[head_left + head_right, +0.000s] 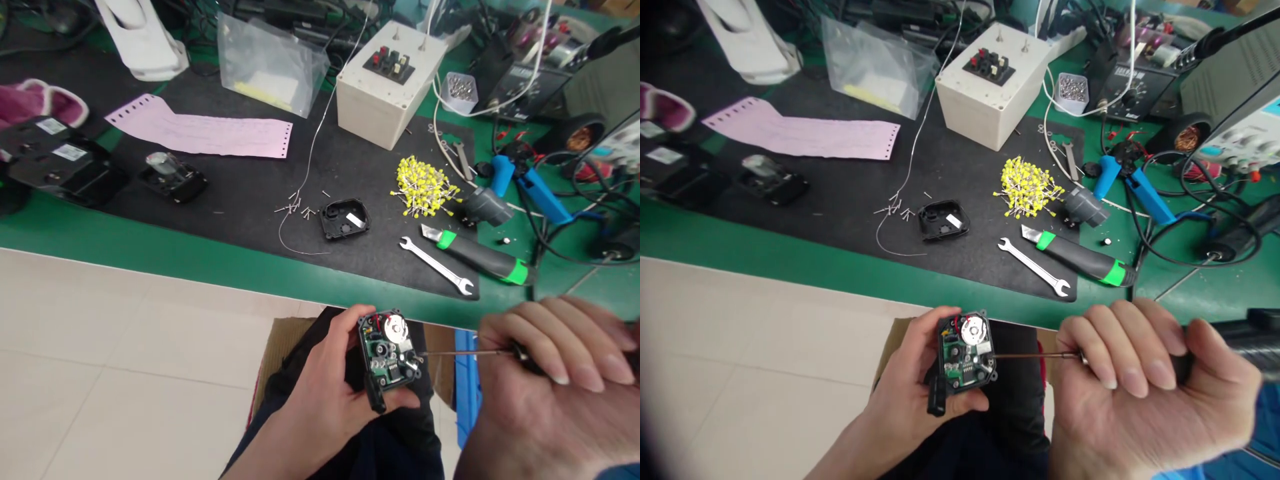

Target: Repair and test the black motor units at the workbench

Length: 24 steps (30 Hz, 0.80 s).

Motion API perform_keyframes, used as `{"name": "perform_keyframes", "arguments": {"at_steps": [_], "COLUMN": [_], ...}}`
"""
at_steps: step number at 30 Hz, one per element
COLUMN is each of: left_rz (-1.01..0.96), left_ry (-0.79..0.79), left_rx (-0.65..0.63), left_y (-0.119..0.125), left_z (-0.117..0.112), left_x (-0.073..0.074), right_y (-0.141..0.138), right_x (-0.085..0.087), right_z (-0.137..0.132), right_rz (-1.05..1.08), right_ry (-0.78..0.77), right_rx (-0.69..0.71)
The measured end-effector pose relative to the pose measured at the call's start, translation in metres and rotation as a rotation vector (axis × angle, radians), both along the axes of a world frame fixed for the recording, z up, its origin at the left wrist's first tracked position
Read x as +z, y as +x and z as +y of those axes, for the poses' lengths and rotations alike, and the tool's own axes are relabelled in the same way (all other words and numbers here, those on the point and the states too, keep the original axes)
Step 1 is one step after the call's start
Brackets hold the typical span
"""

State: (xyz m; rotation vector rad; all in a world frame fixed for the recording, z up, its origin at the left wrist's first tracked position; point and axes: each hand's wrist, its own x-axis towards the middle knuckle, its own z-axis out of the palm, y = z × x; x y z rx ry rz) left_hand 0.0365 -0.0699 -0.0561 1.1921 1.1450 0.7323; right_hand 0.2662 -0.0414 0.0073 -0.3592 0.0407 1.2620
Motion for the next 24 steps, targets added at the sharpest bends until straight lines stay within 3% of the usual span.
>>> {"name": "perform_keyframes", "arguments": {"at_steps": [3, 6, 13, 19, 24], "left_rz": [-0.087, -0.13, -0.047, -0.025, 0.059], "left_ry": [-0.052, -0.075, -0.031, 0.029, -0.092], "left_rx": [0.018, -0.015, -0.092, -0.039, 0.019], "left_y": [0.0, 0.002, 0.003, 0.01, 0.016], "left_z": [-0.003, -0.003, 0.001, 0.002, 0.013], "left_x": [-0.006, -0.013, -0.013, -0.014, -0.003], "right_y": [-0.004, -0.011, -0.026, -0.028, -0.026], "right_x": [-0.019, -0.028, -0.028, -0.03, -0.029], "right_z": [0.004, 0.005, 0.009, 0.008, 0.008], "right_rz": [0.019, -0.006, -0.159, -0.194, -0.208], "right_ry": [0.023, -0.003, -0.05, -0.054, -0.066], "right_rx": [0.06, 0.05, 0.038, 0.062, 0.086]}}
